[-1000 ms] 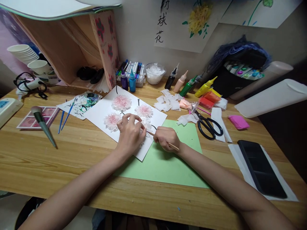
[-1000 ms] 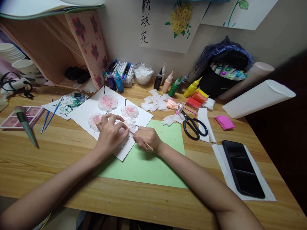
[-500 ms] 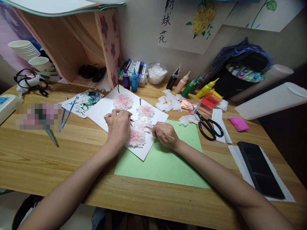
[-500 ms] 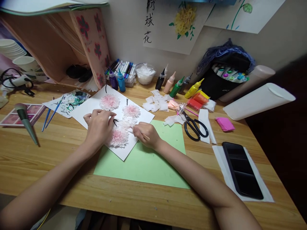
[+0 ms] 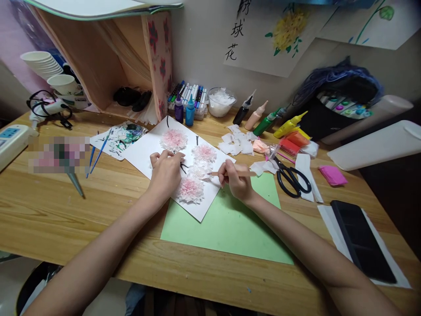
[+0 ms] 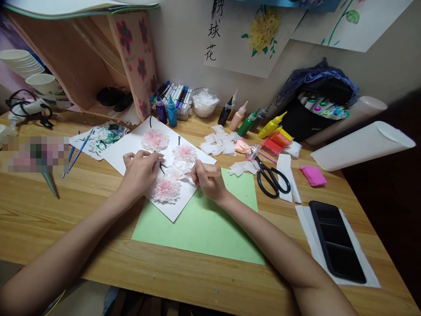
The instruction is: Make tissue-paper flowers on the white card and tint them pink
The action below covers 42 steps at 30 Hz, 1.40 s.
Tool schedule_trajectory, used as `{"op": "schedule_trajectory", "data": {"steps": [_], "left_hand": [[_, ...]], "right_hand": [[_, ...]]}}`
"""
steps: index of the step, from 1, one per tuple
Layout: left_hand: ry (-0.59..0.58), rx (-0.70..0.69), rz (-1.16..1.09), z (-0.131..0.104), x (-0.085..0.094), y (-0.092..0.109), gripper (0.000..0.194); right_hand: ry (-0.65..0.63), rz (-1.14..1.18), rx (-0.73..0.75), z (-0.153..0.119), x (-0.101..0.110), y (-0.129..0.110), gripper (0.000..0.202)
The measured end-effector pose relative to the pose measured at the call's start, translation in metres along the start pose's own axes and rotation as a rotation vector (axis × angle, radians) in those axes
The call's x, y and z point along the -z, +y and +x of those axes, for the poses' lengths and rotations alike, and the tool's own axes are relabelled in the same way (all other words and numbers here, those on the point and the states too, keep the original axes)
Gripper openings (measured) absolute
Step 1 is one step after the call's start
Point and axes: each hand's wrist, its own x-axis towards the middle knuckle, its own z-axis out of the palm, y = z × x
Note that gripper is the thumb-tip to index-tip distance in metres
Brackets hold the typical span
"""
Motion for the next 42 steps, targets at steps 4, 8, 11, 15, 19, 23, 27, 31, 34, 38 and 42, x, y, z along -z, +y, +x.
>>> {"op": "schedule_trajectory", "data": {"steps": [4, 8, 11, 15, 19, 23, 27, 31, 34, 38, 42], "left_hand": [[-0.008, -0.007, 0.006, -0.001, -0.001, 0.001, 0.035], [-0.008, -0.009, 0.003, -0.001, -0.002, 0.0, 0.036], [-0.003, -0.019, 0.011, -0.002, -0.003, 0.0, 0.036], [-0.006, -0.025, 0.016, -0.002, -0.002, 0.0, 0.036], [-0.023, -0.027, 0.009, -0.002, -0.001, 0.001, 0.036], [-0.039, -0.027, 0.016, -0.002, -0.001, 0.001, 0.037], [-0.04, -0.036, 0.021, -0.003, -0.002, 0.001, 0.037], [-0.036, -0.048, 0.037, -0.003, -0.002, 0.002, 0.037], [-0.035, -0.047, 0.038, -0.004, -0.002, 0.003, 0.037], [-0.036, -0.051, 0.036, -0.004, -0.001, 0.003, 0.037], [-0.05, -0.045, 0.02, -0.004, -0.002, 0.002, 0.038]], "right_hand": [[-0.056, -0.171, 0.349, -0.011, 0.002, -0.002, 0.051], [-0.085, -0.267, 0.435, -0.006, -0.002, 0.001, 0.045], [-0.066, -0.307, 0.428, -0.003, -0.004, 0.003, 0.046], [-0.045, -0.299, 0.403, -0.002, -0.006, 0.003, 0.048], [-0.034, -0.296, 0.295, 0.002, -0.01, 0.001, 0.052], [-0.027, -0.215, 0.045, 0.014, -0.015, -0.003, 0.058], [0.039, -0.036, -0.203, 0.024, -0.017, -0.004, 0.059], [0.034, 0.068, -0.248, 0.017, -0.01, -0.002, 0.059], [0.05, 0.04, -0.112, 0.005, 0.005, -0.001, 0.059], [0.164, -0.228, 0.048, -0.002, 0.035, 0.006, 0.042], [0.173, -0.564, 0.092, 0.007, 0.059, 0.024, 0.013]]}}
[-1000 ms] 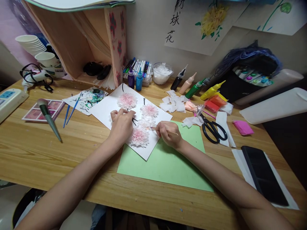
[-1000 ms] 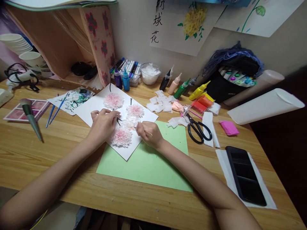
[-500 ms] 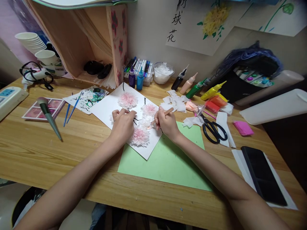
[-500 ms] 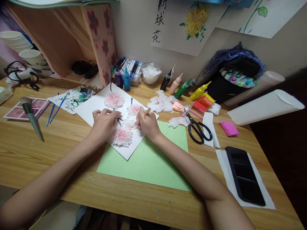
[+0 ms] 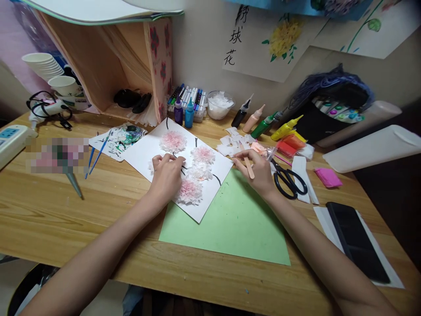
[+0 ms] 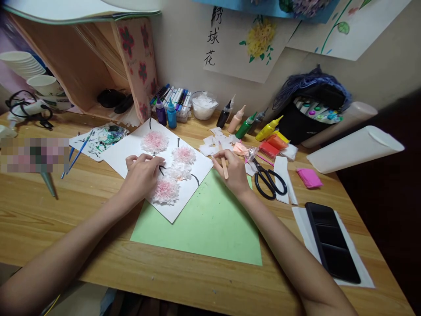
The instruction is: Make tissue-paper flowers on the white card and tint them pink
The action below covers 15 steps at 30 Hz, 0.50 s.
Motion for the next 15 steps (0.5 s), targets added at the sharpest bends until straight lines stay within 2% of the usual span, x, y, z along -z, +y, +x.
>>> {"op": "schedule_trajectory", "data": {"steps": [6, 11, 15], "left_hand": [[0.019, -0.013, 0.009, 0.0, 0.001, -0.001, 0.04], [0.017, -0.009, 0.015, 0.0, 0.002, 0.0, 0.038], [0.024, -0.009, 0.014, -0.001, 0.002, -0.001, 0.039]], "right_hand": [[-0.04, -0.19, 0.088, 0.014, -0.017, 0.031, 0.008], [-0.047, -0.22, 0.191, 0.024, -0.028, 0.029, 0.007], [-0.095, -0.178, 0.265, 0.03, -0.027, 0.024, 0.014]]}}
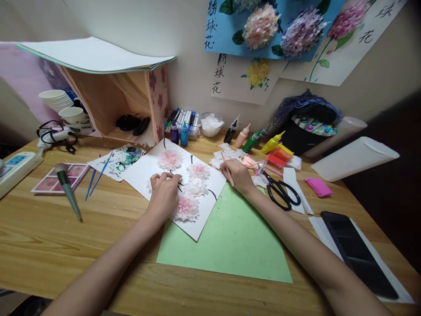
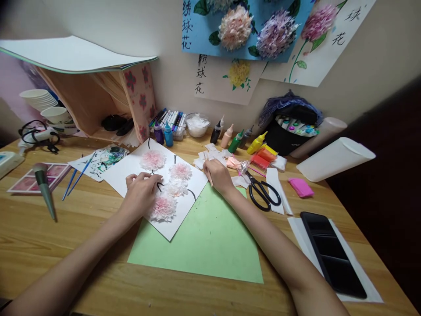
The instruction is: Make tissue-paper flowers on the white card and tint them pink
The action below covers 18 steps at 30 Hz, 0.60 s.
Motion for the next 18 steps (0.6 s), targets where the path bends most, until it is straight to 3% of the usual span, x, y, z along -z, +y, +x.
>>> {"op": "schedule_trajectory", "data": {"steps": [5, 11, 15, 18], "left_hand": [[0.005, -0.006, 0.006, 0.0, 0.0, 0.0, 0.04], [-0.005, 0.005, 0.007, 0.0, 0.001, 0.001, 0.04], [-0.003, 0.003, 0.013, 0.0, 0.001, 0.001, 0.04], [-0.001, -0.004, 0.023, 0.0, 0.001, 0.001, 0.04]], "right_hand": [[0.058, 0.043, 0.024, 0.002, 0.009, -0.001, 0.012], [-0.104, 0.062, 0.014, 0.009, -0.005, -0.002, 0.013], [-0.062, 0.016, -0.071, 0.015, -0.012, -0.001, 0.014], [0.053, 0.124, -0.157, 0.014, -0.001, -0.005, 0.009]]}}
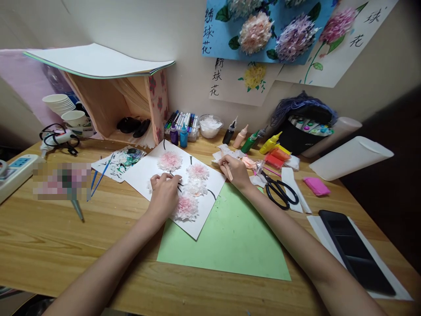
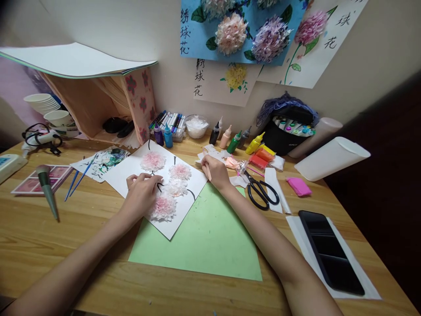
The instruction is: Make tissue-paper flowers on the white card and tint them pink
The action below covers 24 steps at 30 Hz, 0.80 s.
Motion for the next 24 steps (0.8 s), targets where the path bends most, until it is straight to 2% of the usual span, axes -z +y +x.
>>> {"op": "schedule_trajectory", "data": {"steps": [3, 8, 11, 13, 17, 20, 24], "left_hand": [[0.002, -0.001, 0.003, 0.0, 0.0, 0.0, 0.04], [0.006, -0.007, -0.001, 0.0, 0.0, 0.0, 0.041], [0.007, -0.013, 0.002, 0.0, -0.001, 0.0, 0.041], [0.007, -0.013, 0.006, 0.0, -0.001, 0.001, 0.041], [-0.009, -0.01, 0.009, 0.001, 0.0, 0.001, 0.041], [-0.016, -0.009, 0.005, 0.001, 0.001, 0.001, 0.041], [-0.018, -0.008, 0.005, 0.001, 0.001, 0.001, 0.039]], "right_hand": [[0.082, 0.166, -0.095, -0.006, 0.017, -0.006, 0.002], [-0.005, 0.309, -0.211, -0.024, 0.037, -0.001, 0.005], [0.039, 0.32, -0.211, -0.033, 0.045, 0.001, 0.003], [0.089, 0.276, -0.184, -0.037, 0.051, -0.001, 0.002], [0.11, 0.126, -0.103, -0.038, 0.059, -0.009, 0.005], [0.152, 0.032, 0.003, -0.037, 0.063, -0.014, 0.006], [0.02, -0.224, 0.242, -0.034, 0.066, -0.016, 0.017]]}}
